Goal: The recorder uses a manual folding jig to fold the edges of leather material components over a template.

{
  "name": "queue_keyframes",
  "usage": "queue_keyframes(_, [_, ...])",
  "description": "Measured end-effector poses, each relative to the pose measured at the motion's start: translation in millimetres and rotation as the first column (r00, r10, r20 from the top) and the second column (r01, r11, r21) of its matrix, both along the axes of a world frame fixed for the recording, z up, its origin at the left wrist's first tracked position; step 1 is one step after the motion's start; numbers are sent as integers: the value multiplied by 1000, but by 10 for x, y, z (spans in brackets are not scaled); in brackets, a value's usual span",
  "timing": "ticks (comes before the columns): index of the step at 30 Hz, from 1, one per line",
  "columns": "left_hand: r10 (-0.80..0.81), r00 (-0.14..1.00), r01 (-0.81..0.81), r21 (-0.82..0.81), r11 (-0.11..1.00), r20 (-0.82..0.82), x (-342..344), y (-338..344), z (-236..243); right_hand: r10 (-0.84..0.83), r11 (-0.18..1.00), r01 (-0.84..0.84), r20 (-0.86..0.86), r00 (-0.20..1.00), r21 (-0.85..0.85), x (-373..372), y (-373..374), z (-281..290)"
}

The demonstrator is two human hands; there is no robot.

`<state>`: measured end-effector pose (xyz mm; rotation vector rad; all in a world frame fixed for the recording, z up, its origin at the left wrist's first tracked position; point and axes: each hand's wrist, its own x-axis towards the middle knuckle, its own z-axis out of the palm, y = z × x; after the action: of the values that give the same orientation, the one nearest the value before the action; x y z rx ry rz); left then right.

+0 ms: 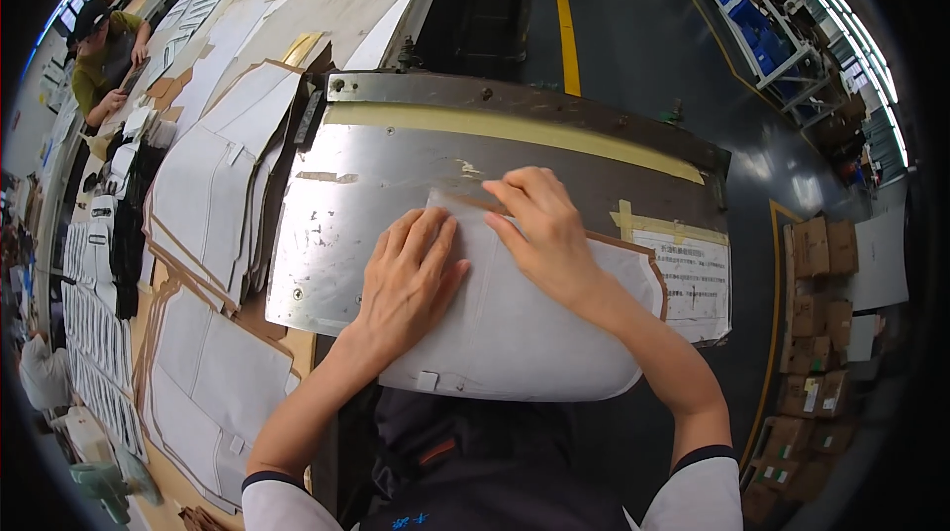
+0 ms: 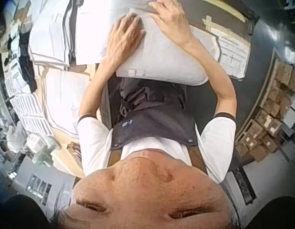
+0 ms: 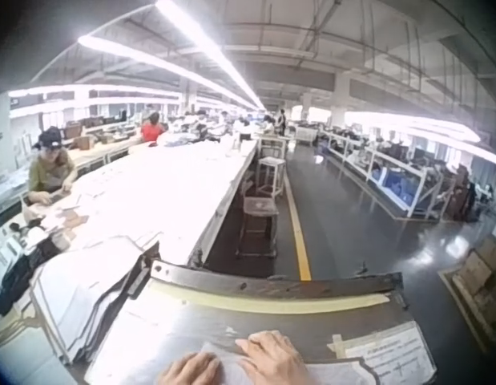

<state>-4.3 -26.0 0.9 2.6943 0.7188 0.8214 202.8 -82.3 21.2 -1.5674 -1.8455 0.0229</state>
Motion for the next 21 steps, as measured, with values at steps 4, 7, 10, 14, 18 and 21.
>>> queue_keyframes(4, [43,997,-42,29,999,-61,-80,46,9,25,1000,-26,48,999,5,-125,214,-268])
queue_keyframes(7, [58,994,-56,24,998,-94,-89,59,16,26,998,-33,103,994,60,-173,257,-335])
queue_keyframes(10, [56,992,-56,-1,998,-116,-90,80,-8,26,998,-39,197,980,59,-189,226,-338])
queue_keyframes(14, [56,988,-58,-13,998,-144,-96,87,-12,34,997,-54,311,950,56,-215,186,-250])
queue_keyframes(18, [49,986,-52,-15,999,-158,-85,92,-15,62,997,-77,382,922,23,-254,208,-212])
queue_keyframes(21, [55,987,-55,7,998,-152,-80,96,-15,63,997,-77,416,907,16,-291,229,-201])
